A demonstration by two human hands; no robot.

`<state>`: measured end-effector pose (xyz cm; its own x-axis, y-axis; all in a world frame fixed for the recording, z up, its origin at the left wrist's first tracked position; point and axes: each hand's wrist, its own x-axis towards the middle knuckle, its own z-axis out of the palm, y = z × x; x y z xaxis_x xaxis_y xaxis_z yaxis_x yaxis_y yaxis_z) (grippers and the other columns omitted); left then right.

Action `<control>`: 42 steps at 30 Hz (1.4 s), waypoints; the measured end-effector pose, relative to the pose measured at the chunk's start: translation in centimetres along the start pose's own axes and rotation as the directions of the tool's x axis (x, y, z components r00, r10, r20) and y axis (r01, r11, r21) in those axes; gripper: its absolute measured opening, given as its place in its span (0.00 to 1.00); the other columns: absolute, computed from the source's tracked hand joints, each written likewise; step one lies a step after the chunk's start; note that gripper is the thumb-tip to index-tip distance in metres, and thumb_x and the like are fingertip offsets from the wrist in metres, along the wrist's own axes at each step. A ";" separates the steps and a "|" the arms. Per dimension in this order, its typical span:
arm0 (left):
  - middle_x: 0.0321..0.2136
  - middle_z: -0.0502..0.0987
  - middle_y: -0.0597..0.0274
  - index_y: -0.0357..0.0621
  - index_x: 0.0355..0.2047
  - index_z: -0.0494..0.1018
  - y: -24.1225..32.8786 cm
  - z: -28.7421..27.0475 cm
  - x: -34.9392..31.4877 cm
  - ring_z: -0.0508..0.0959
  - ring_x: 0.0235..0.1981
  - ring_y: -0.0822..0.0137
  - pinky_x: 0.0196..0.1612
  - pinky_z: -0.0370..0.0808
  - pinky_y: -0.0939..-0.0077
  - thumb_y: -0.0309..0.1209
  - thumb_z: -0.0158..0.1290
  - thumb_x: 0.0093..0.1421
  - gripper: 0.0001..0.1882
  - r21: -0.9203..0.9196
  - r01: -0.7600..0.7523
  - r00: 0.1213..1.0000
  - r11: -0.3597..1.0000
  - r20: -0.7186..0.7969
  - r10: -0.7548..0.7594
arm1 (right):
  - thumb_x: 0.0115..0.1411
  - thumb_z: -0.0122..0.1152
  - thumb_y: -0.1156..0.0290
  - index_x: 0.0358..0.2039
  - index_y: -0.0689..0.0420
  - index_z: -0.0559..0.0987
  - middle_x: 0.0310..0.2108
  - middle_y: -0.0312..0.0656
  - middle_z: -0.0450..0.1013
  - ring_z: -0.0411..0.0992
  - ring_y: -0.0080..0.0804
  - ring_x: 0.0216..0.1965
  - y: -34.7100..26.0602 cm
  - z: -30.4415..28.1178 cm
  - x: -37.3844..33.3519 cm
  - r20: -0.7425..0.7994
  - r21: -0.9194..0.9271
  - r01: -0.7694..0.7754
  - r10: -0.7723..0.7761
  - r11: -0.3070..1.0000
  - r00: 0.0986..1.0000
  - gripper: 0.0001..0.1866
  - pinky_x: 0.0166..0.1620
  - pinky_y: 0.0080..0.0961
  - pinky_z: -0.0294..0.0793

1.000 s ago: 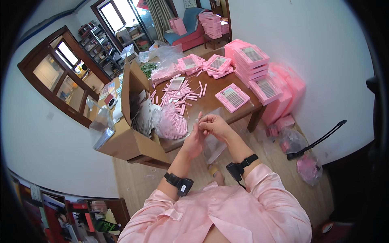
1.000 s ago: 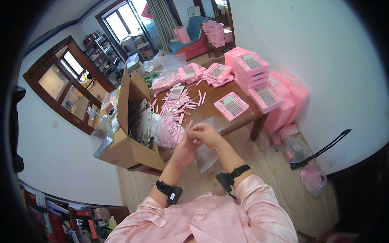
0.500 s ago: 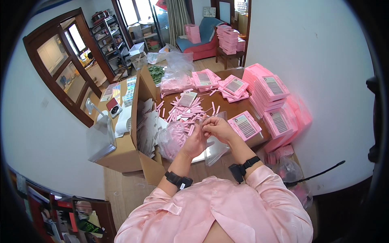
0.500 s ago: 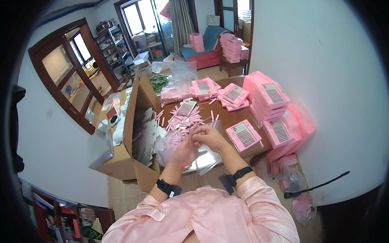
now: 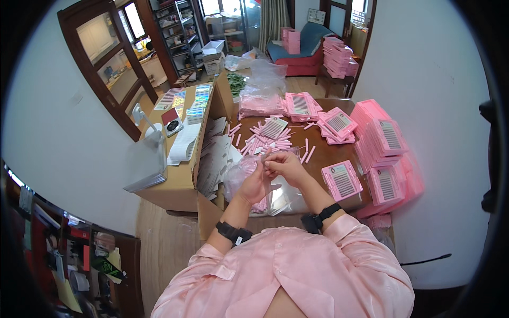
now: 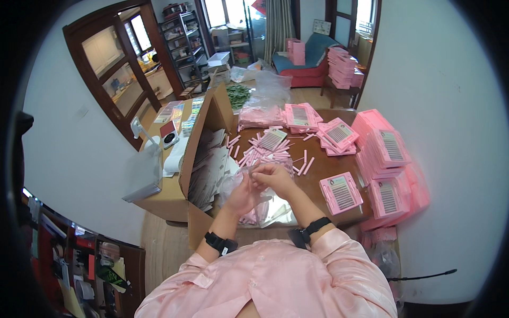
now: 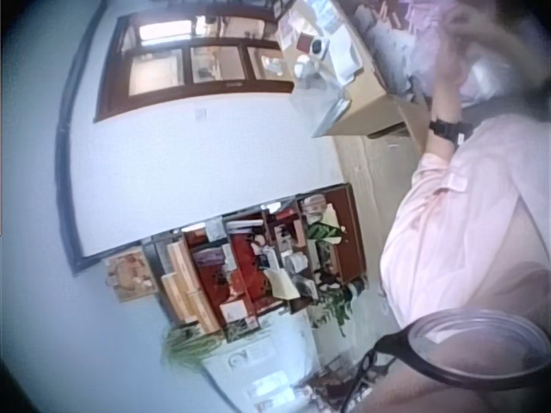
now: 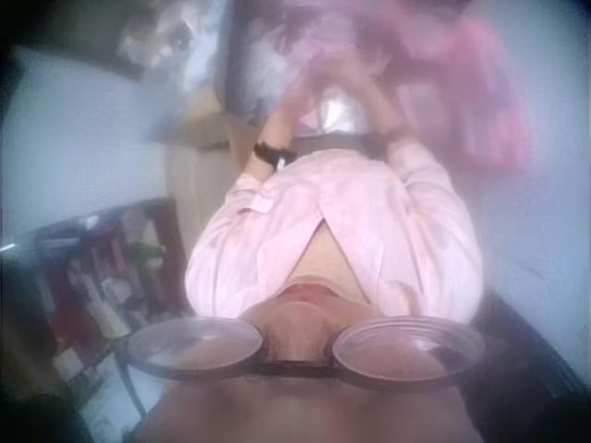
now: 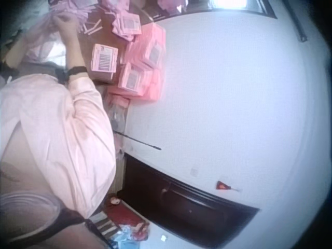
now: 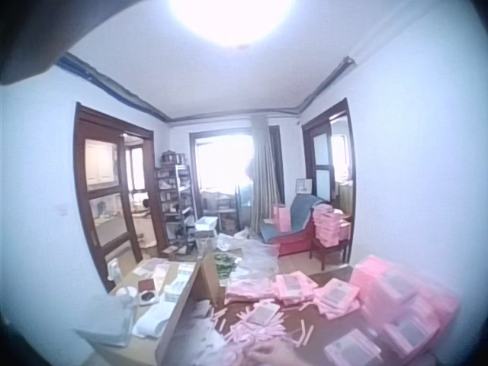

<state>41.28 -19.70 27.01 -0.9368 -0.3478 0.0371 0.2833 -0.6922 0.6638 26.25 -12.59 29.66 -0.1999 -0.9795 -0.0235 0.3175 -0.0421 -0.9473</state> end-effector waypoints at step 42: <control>0.63 0.62 0.60 0.59 0.73 0.42 -3.5 15.0 7.7 0.67 0.57 0.64 0.59 0.64 0.53 0.64 0.28 0.68 0.40 0.182 -0.130 0.982 0.975 -0.114 0.153 | 0.59 0.65 0.77 0.33 0.60 0.80 0.29 0.39 0.79 0.78 0.26 0.28 -7.7 -12.3 -1.1 0.374 0.131 -0.162 0.103 0.978 0.922 0.03 0.35 0.22 0.80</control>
<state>30.00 -10.43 36.16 -0.8529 -0.5194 0.0524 0.3611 -0.5144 0.7778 12.61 -8.78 33.10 0.1948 -0.9808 0.0005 0.4643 0.0918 -0.8809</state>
